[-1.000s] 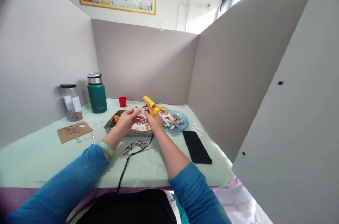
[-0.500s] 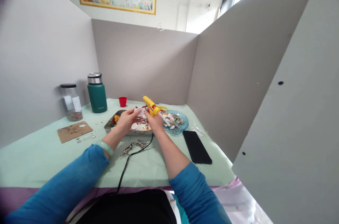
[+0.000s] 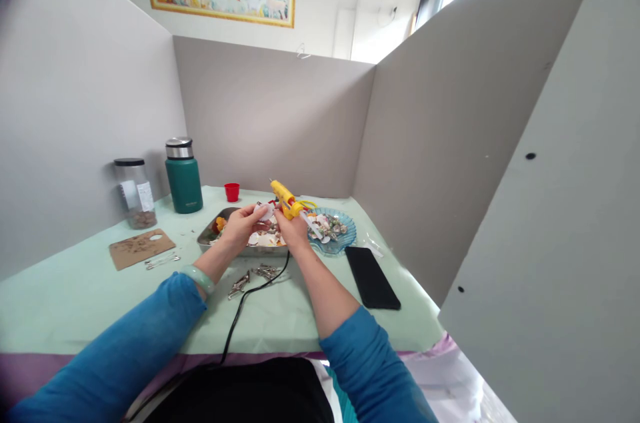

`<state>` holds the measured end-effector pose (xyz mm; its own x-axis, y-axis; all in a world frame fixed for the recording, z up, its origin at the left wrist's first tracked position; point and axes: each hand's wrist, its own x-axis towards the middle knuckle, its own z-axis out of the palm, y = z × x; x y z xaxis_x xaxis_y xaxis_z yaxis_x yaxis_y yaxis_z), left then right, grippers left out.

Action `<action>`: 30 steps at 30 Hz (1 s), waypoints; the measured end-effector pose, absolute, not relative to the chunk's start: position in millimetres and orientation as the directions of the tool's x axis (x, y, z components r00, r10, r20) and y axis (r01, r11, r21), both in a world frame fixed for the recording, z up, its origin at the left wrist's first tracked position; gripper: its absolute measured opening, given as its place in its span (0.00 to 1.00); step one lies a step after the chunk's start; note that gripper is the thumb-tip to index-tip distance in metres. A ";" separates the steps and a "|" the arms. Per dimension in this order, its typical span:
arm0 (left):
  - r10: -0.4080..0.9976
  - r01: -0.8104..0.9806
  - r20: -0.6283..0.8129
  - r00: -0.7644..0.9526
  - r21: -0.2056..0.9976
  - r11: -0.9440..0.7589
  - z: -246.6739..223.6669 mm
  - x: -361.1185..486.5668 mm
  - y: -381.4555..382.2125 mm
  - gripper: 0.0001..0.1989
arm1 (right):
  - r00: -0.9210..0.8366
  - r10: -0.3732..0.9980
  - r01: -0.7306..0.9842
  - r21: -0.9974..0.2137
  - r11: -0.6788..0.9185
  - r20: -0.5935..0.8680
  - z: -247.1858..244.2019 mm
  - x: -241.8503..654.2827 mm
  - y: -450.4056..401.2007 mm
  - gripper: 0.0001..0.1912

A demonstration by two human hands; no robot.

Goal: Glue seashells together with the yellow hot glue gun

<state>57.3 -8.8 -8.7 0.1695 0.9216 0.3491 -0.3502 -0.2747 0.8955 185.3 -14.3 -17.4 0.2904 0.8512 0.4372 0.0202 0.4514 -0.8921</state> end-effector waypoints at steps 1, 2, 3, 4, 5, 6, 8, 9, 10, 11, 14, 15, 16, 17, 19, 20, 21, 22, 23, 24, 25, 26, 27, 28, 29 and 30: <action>0.921 -0.350 0.350 0.169 0.895 -0.275 -8.6 57.4 -9.0 0.19 | 0.291 0.850 0.018 -0.890 0.455 0.440 -16.8 185.0 -15.1 0.14; 0.921 -0.351 0.351 0.168 0.895 -0.277 -8.3 57.6 -9.4 0.19 | 0.290 0.848 0.015 -0.888 0.460 0.444 -16.4 184.7 -15.8 0.14; 0.922 -0.350 0.351 0.165 0.894 -0.278 -7.8 57.8 -10.1 0.19 | 0.288 0.846 0.013 -0.885 0.465 0.449 -16.1 184.6 -16.4 0.13; 0.922 -0.350 0.351 0.161 0.894 -0.279 -7.1 58.0 -10.8 0.19 | 0.287 0.844 0.012 -0.883 0.469 0.452 -16.0 184.5 -16.9 0.13; 0.924 -0.350 0.350 0.156 0.894 -0.280 -6.3 58.3 -11.7 0.18 | 0.286 0.843 0.018 -0.882 0.470 0.455 -16.0 184.4 -17.2 0.13; 0.925 -0.349 0.349 0.150 0.894 -0.280 -5.6 58.4 -12.6 0.18 | 0.283 0.843 0.028 -0.883 0.469 0.457 -16.2 184.4 -17.4 0.13; 0.928 -0.344 0.345 0.138 0.896 -0.282 -4.3 58.6 -14.0 0.18 | 0.276 0.846 0.052 -0.886 0.460 0.456 -16.5 184.3 -17.8 0.13; 0.929 -0.340 0.346 0.132 0.896 -0.285 -4.0 58.5 -14.4 0.18 | 0.273 0.848 0.059 -0.888 0.457 0.454 -16.6 184.2 -18.1 0.14; 0.929 -0.335 0.347 0.128 0.897 -0.289 -4.0 58.4 -14.5 0.18 | 0.269 0.849 0.061 -0.888 0.457 0.455 -16.5 183.9 -18.6 0.14; 0.929 -0.329 0.349 0.125 0.897 -0.294 -4.2 58.1 -14.3 0.18 | 0.267 0.849 0.059 -0.887 0.459 0.457 -16.2 183.6 -19.2 0.14; 0.926 -0.315 0.356 0.124 0.899 -0.303 -5.5 57.5 -12.7 0.18 | 0.266 0.848 0.052 -0.885 0.463 0.459 -14.6 182.5 -21.8 0.14; 0.926 -0.314 0.357 0.124 0.899 -0.305 -5.9 57.4 -12.2 0.18 | 0.264 0.849 0.056 -0.887 0.459 0.457 -14.1 182.3 -22.6 0.13; 0.926 -0.312 0.357 0.123 0.900 -0.305 -6.1 57.3 -11.7 0.18 | 0.266 0.851 0.061 -0.889 0.454 0.453 -13.7 182.2 -23.4 0.13; 0.926 -0.311 0.357 0.122 0.900 -0.306 -6.3 57.3 -11.4 0.18 | 0.265 0.852 0.072 -0.890 0.450 0.452 -13.3 182.3 -23.9 0.13; 0.928 -0.306 0.353 0.118 0.902 -0.304 -6.3 57.3 -11.0 0.18 | 0.264 0.850 0.100 -0.890 0.445 0.455 -13.1 182.7 -24.7 0.13; 0.929 -0.304 0.352 0.115 0.903 -0.304 -6.3 57.4 -11.0 0.18 | 0.263 0.849 0.113 -0.889 0.444 0.458 -13.0 182.9 -24.9 0.14; 0.930 -0.302 0.351 0.111 0.903 -0.305 -6.2 57.3 -11.0 0.18 | 0.261 0.848 0.125 -0.887 0.444 0.461 -12.9 183.1 -25.2 0.14; 0.930 -0.302 0.352 0.110 0.903 -0.306 -6.3 57.3 -10.9 0.18 | 0.257 0.848 0.132 -0.886 0.444 0.463 -12.8 183.2 -25.5 0.13; 0.930 -0.302 0.351 0.109 0.903 -0.306 -6.3 57.2 -10.8 0.18 | 0.252 0.848 0.134 -0.885 0.446 0.465 -12.5 183.2 -25.9 0.14; 0.930 -0.304 0.350 0.108 0.903 -0.305 -6.4 57.2 -10.7 0.18 | 0.251 0.848 0.132 -0.884 0.447 0.467 -12.2 183.1 -26.3 0.14; 0.931 -0.307 0.349 0.108 0.902 -0.303 -6.6 57.2 -10.5 0.18 | 0.249 0.848 0.132 -0.883 0.450 0.469 -11.9 183.0 -26.7 0.14; 0.932 -0.310 0.347 0.109 0.903 -0.299 -6.8 57.1 -10.3 0.18 | 0.248 0.846 0.135 -0.881 0.453 0.473 -11.7 183.0 -26.9 0.14; 0.932 -0.312 0.344 0.110 0.903 -0.296 -7.0 57.2 -10.0 0.18 | 0.246 0.844 0.137 -0.879 0.456 0.477 -11.8 182.9 -27.0 0.14; 0.933 -0.315 0.342 0.112 0.903 -0.293 -7.3 57.2 -9.8 0.18 | 0.243 0.843 0.141 -0.877 0.459 0.480 -12.0 183.0 -26.7 0.14; 0.933 -0.319 0.341 0.115 0.902 -0.290 -7.5 57.3 -9.6 0.18 | 0.239 0.843 0.147 -0.876 0.460 0.483 -12.5 183.2 -26.1 0.14; 0.933 -0.322 0.340 0.118 0.902 -0.288 -7.7 57.3 -9.4 0.18 | 0.235 0.842 0.152 -0.874 0.462 0.486 -13.3 183.6 -25.2 0.14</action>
<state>57.3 -9.4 -7.7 0.1183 0.9331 0.3396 -0.3218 -0.2875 0.9021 183.6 -25.2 -13.3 0.2346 0.8417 0.4863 0.1522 0.4623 -0.8735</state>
